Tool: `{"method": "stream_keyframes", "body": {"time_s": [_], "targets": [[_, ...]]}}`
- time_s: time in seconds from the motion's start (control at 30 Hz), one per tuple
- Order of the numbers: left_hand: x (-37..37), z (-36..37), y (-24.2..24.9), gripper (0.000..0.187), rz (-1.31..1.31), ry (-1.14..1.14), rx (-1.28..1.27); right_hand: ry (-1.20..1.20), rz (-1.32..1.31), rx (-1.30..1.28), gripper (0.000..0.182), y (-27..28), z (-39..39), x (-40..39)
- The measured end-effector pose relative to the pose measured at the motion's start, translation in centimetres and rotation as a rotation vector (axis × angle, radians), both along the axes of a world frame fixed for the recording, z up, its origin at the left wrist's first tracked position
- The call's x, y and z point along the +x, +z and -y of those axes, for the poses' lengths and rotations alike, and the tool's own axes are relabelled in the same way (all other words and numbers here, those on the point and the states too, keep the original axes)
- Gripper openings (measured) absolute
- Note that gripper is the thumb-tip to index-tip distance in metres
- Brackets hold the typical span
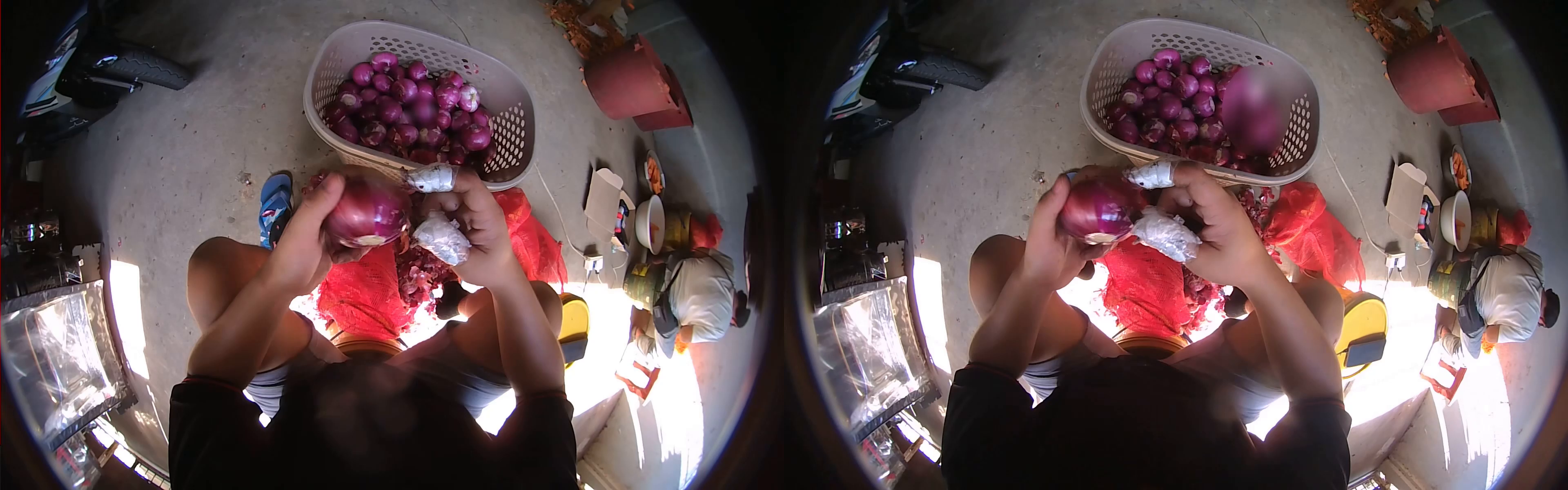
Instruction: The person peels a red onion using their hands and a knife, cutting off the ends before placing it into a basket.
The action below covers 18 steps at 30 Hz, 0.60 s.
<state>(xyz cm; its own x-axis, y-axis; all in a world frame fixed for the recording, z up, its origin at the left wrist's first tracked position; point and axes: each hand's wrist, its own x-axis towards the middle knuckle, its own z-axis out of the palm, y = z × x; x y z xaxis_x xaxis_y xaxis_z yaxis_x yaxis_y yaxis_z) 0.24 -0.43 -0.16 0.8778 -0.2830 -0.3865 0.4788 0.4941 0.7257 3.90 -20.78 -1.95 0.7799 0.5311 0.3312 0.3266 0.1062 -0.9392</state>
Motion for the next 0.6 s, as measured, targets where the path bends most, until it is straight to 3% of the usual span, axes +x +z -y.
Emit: {"method": "stream_keyframes", "body": {"time_s": [0.17, 0.3, 0.4, 0.5, 0.6], "targets": [[0.4, 0.7, -0.7, 0.045, 0.471, 0.013, 0.089, -0.022, -0.008, -0.067, 0.058, 0.1, 0.2, 0.1], [0.7, 0.7, -0.4, 0.054, 0.651, 0.048, 0.16, -0.083, 0.051, -0.11, 0.054, 0.2, 0.5, 0.1], [0.5, 0.9, -0.2, 0.057, 0.665, 0.069, 0.152, -0.127, 0.176, -0.067, 0.044, 1.1, 0.1, 0.3], [0.5, 1.0, -0.3, 0.057, 0.675, 0.084, 0.132, -0.115, 0.181, -0.101, 0.035, 1.0, 0.2, 0.3], [0.5, 1.1, -0.4, 0.057, 0.637, 0.095, 0.1, -0.105, 0.097, 0.055, 0.034, 1.5, -0.9, 0.1]]}}
